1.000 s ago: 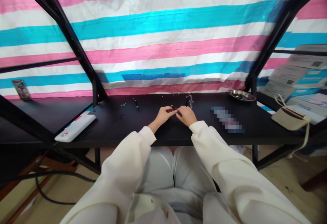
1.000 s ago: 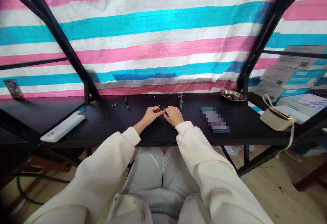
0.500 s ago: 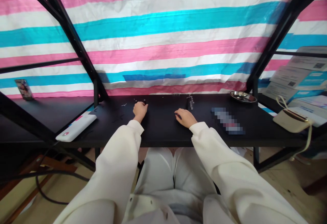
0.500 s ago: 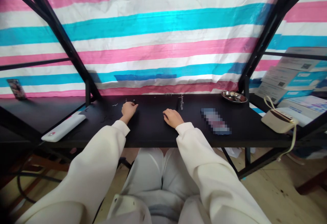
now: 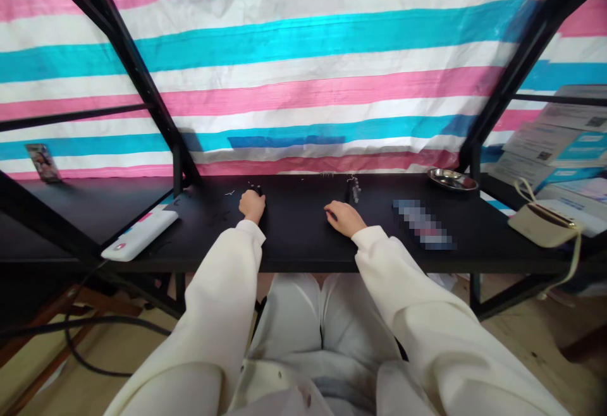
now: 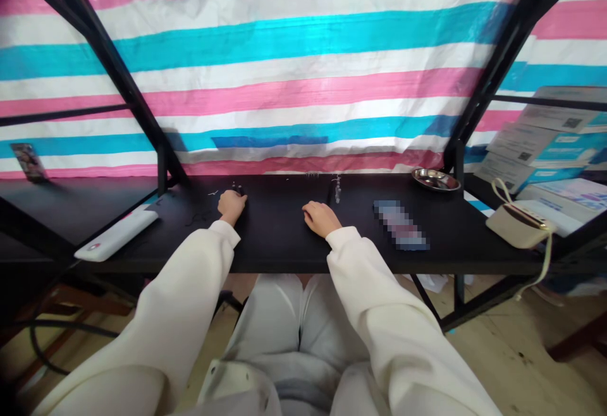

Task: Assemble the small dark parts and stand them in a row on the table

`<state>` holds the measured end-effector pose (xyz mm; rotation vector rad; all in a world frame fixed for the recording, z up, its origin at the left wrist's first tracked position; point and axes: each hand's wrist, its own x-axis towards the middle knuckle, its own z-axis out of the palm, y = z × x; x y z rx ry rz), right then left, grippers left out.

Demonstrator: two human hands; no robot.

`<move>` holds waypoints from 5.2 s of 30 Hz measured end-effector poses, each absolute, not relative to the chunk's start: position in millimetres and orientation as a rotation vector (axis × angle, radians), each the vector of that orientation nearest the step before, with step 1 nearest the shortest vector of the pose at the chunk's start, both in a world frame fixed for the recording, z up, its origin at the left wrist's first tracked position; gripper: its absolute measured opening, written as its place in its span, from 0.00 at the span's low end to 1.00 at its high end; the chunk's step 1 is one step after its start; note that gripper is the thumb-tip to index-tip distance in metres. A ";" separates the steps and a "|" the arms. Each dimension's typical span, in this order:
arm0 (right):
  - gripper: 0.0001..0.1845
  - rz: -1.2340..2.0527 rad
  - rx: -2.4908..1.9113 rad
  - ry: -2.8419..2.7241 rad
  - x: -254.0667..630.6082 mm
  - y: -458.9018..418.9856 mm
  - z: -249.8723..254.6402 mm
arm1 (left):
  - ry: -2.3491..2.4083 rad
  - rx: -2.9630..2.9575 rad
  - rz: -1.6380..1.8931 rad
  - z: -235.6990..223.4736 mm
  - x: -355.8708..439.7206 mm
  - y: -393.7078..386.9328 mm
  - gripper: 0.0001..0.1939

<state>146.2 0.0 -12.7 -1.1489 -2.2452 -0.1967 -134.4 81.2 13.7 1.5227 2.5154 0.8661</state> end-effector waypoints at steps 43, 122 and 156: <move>0.09 -0.305 -1.469 -1.697 156.4 -3.4 -4.8 | 2.566 1.695 0.719 14.7 -140.0 81.6 0.19; 0.06 0.144 -1.752 -1.807 107.0 28.7 -18.2 | 1.236 1.943 1.455 -12.8 -52.0 49.5 0.12; 0.08 -0.118 -1.776 -1.985 104.5 19.9 -10.6 | 1.419 2.887 0.995 -2.0 -40.4 24.3 0.20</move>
